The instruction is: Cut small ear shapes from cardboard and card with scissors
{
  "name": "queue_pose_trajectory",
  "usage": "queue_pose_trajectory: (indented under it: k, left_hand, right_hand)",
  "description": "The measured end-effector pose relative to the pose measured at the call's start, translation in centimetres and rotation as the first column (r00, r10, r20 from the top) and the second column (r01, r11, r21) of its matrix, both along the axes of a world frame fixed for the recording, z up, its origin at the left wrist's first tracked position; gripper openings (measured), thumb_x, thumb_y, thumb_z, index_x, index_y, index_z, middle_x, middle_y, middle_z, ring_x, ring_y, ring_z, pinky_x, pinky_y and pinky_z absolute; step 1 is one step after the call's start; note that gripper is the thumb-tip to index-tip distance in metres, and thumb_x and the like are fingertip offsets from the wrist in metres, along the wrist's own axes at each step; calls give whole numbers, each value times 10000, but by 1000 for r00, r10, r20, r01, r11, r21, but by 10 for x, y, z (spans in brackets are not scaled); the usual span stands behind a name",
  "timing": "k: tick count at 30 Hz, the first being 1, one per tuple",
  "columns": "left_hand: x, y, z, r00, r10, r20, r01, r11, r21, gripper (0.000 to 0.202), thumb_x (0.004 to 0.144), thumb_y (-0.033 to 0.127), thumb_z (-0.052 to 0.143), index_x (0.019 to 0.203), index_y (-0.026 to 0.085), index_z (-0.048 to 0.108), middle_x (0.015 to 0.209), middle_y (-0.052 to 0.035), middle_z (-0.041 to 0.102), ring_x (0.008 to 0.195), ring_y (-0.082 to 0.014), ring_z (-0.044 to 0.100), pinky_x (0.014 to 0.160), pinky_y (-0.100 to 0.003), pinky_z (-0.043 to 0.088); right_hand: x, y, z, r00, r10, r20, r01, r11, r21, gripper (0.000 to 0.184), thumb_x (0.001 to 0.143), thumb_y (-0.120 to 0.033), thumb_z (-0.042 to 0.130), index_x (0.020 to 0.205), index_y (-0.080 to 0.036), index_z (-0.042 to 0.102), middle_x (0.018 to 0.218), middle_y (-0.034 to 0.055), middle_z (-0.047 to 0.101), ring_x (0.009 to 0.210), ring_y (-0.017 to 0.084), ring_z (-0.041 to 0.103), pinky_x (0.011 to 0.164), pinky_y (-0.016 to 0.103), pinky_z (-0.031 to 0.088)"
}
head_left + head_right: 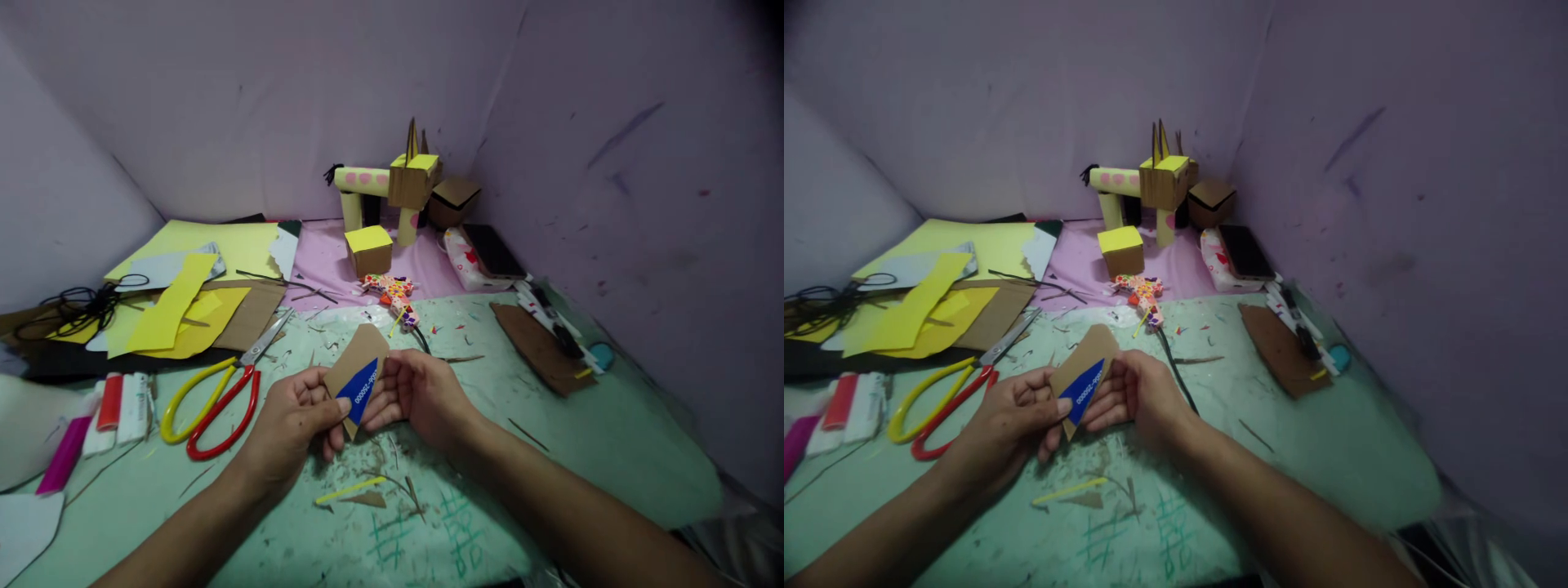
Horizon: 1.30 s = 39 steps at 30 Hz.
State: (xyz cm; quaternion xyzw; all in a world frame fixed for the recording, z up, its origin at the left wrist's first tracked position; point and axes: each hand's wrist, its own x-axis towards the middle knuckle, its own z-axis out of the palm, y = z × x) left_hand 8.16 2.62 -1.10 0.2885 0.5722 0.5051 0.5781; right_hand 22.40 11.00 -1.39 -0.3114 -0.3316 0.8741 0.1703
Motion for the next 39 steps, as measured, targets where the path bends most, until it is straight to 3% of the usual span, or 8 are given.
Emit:
queue_pose_trajectory:
  k: [5, 11, 15, 20, 26, 39]
  left_hand:
    - [0, 2, 0, 1000, -5, -6, 5, 1000, 2, 304, 604, 202, 734, 833, 114, 555, 385, 40, 568, 292, -69, 444, 291, -135, 358]
    - [2, 3, 0, 1000, 4, -17, -4, 1000, -9, 314, 586, 210, 741, 821, 123, 553, 374, 44, 561, 278, -70, 434, 282, -136, 341]
    - [3, 3, 0, 1000, -13, -27, 13, 1000, -9, 320, 586, 216, 744, 827, 118, 558, 382, 40, 564, 286, -74, 442, 285, -141, 352]
    - [3, 4, 2, 1000, -29, -9, 29, 999, -14, 295, 616, 217, 722, 836, 115, 555, 402, 33, 572, 302, -74, 452, 296, -142, 362]
    - [4, 4, 3, 999, -24, 30, 25, 999, -30, 342, 582, 195, 743, 849, 113, 546, 404, 39, 569, 304, -73, 452, 293, -137, 356]
    - [3, 3, 1, 1000, -12, -4, 12, 999, -32, 353, 581, 213, 767, 844, 121, 550, 376, 44, 564, 282, -68, 435, 287, -132, 344]
  right_hand:
    - [-1, 1, -2, 1000, 23, -8, -23, 1000, 4, 345, 713, -246, 361, 602, -79, 642, 530, 124, 660, 434, 142, 610, 476, 240, 514]
    - [0, -5, -6, 997, -52, 51, 44, 989, 145, 183, 583, -269, 701, 655, -110, 647, 530, 31, 649, 461, 118, 605, 479, 223, 524]
    - [-1, -9, -7, 994, -96, 53, 84, 977, 198, 213, 521, -235, 759, 664, -117, 653, 543, 9, 643, 449, 97, 578, 436, 196, 501]
    - [-1, -7, -7, 995, -81, 55, 71, 985, 156, 200, 614, -300, 666, 625, -101, 646, 518, 41, 648, 437, 115, 598, 452, 213, 520]
    - [-2, -2, 0, 994, -47, 103, 46, 999, 8, 450, 829, -364, 385, 611, -76, 652, 516, 86, 645, 409, 128, 608, 413, 208, 507]
    - [-3, 0, -1, 991, -69, 114, 64, 997, 43, 258, 776, -200, 456, 564, -123, 580, 442, 54, 620, 373, 131, 592, 384, 210, 506]
